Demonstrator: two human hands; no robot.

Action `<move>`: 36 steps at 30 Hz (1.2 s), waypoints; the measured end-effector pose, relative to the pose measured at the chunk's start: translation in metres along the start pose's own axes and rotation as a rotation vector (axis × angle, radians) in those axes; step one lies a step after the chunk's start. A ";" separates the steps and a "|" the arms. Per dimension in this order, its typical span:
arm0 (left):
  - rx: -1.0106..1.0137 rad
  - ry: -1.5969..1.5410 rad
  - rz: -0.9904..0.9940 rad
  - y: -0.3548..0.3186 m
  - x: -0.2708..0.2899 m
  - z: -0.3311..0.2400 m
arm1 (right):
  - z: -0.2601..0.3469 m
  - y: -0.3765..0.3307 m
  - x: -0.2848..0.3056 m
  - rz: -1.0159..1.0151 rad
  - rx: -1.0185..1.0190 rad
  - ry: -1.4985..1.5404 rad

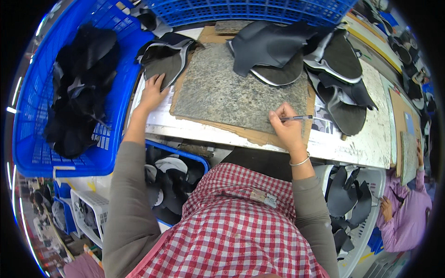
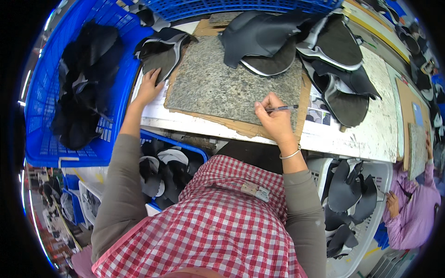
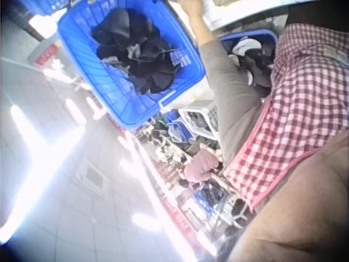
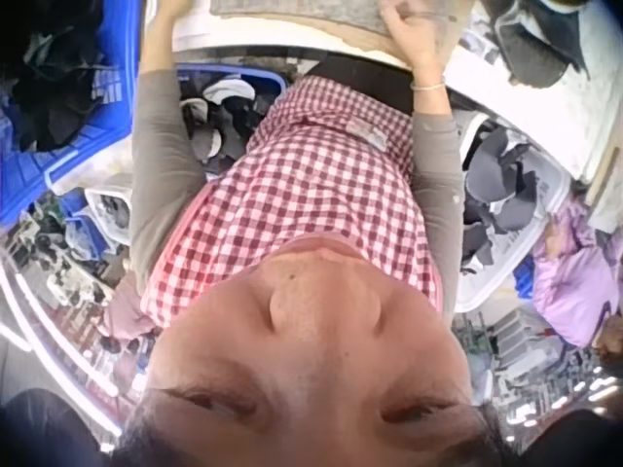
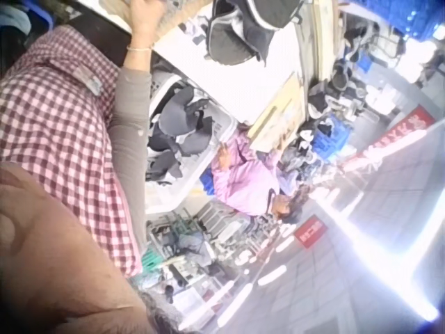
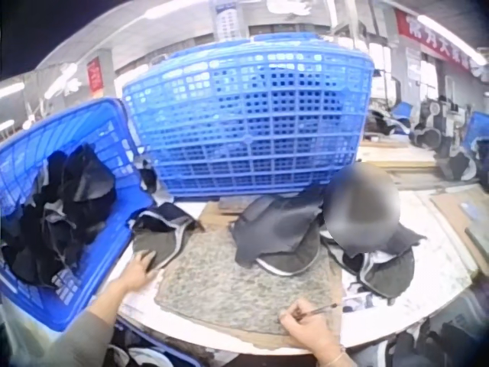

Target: The person repeatedly picks black shoe parts from a blue basket, places them on a work surface, and marks them with a pen. The person then folds and aligns the parts by hand, placing them into a white basket. The process is repeated for multiple parts.

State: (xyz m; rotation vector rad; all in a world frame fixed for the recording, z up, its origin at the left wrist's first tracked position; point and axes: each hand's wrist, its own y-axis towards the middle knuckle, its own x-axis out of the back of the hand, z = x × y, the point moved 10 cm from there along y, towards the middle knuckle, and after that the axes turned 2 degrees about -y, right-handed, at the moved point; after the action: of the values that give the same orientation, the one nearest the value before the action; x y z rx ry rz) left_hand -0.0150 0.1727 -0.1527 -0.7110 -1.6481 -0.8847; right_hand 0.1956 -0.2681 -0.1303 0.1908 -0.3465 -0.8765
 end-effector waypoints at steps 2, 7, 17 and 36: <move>-0.089 -0.019 0.124 -0.001 0.000 0.003 | -0.006 0.000 -0.005 0.030 -0.041 0.018; -0.218 0.153 0.182 0.028 0.003 -0.002 | -0.007 -0.002 0.005 -0.100 -0.016 -0.215; -0.191 0.461 -0.013 0.074 0.019 -0.019 | 0.014 -0.008 0.012 -0.119 0.123 -0.239; -0.543 -0.677 0.048 -0.060 0.023 -0.319 | -0.008 -0.001 0.020 -0.111 -0.056 0.207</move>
State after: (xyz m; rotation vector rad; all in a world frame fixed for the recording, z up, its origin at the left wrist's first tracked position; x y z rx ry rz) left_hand 0.0985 -0.1277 -0.0975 -1.5484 -1.9676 -1.1489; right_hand 0.2094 -0.2841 -0.1339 0.2484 -0.1195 -0.9654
